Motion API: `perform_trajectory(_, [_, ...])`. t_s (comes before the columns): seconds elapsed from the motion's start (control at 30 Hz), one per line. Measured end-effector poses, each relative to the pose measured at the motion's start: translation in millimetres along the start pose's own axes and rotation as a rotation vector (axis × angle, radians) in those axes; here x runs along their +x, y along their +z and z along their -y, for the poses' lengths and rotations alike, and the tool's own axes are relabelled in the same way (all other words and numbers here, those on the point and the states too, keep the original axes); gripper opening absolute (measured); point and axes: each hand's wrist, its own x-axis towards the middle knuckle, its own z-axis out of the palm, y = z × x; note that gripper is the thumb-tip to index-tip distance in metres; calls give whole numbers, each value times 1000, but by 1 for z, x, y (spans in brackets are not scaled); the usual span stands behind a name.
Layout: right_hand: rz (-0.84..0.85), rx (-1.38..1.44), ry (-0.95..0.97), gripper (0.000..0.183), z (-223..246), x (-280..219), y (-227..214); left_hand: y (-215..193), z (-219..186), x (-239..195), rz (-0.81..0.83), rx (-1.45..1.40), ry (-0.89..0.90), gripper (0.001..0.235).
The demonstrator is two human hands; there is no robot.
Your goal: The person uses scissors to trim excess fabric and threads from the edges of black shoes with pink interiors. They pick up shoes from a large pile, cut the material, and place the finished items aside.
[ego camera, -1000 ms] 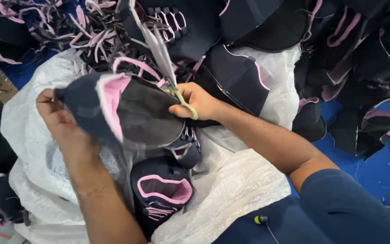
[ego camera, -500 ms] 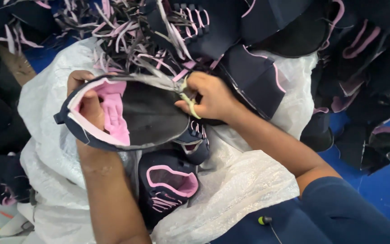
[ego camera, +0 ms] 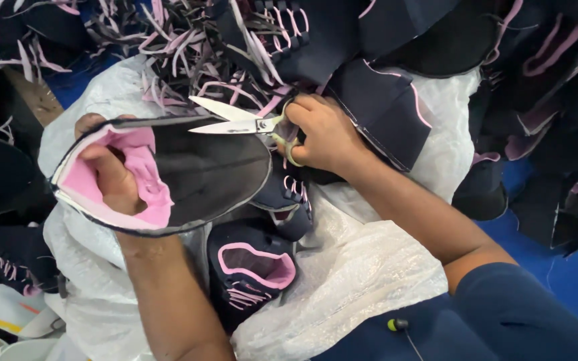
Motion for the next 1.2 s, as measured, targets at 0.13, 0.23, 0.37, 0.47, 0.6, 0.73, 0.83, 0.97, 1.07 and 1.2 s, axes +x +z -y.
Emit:
perform_trajectory(0.13, [-26,-7,-69,38,-10,-4,8,4,0,0,25,37,15,52])
perform_trajectory(0.23, [-8,-50,-43,30,-15,-8,16,11,-9,1,-71,-73,12,45])
perform_trajectory(0.37, [-36,-72,-96,29,-7,-6,11,2,0,-3,-86,-34,-28,40])
perform_trajectory(0.47, [-65,-101,-130,34,7,0,-1,17,-5,-8,-84,-74,-127,40])
perform_trajectory(0.6, [-67,-125,-116,34,-2,-5,11,32,-14,-5,-9,-16,-316,47])
perform_trajectory(0.73, [-45,-154,-115,27,-5,-9,18,22,-1,-1,5,17,-298,52])
perform_trajectory(0.83, [-23,-95,-83,25,1,-6,13,17,8,-3,-17,-31,-345,52])
perform_trajectory(0.97, [-39,-33,-86,26,4,-3,12,8,26,-4,54,5,-238,56])
perform_trajectory(1.07, [-34,-76,-78,27,2,-3,14,19,19,-1,46,-76,-327,55])
perform_trajectory(1.2, [-36,-104,-56,24,-5,-8,21,18,18,1,51,-67,-298,54])
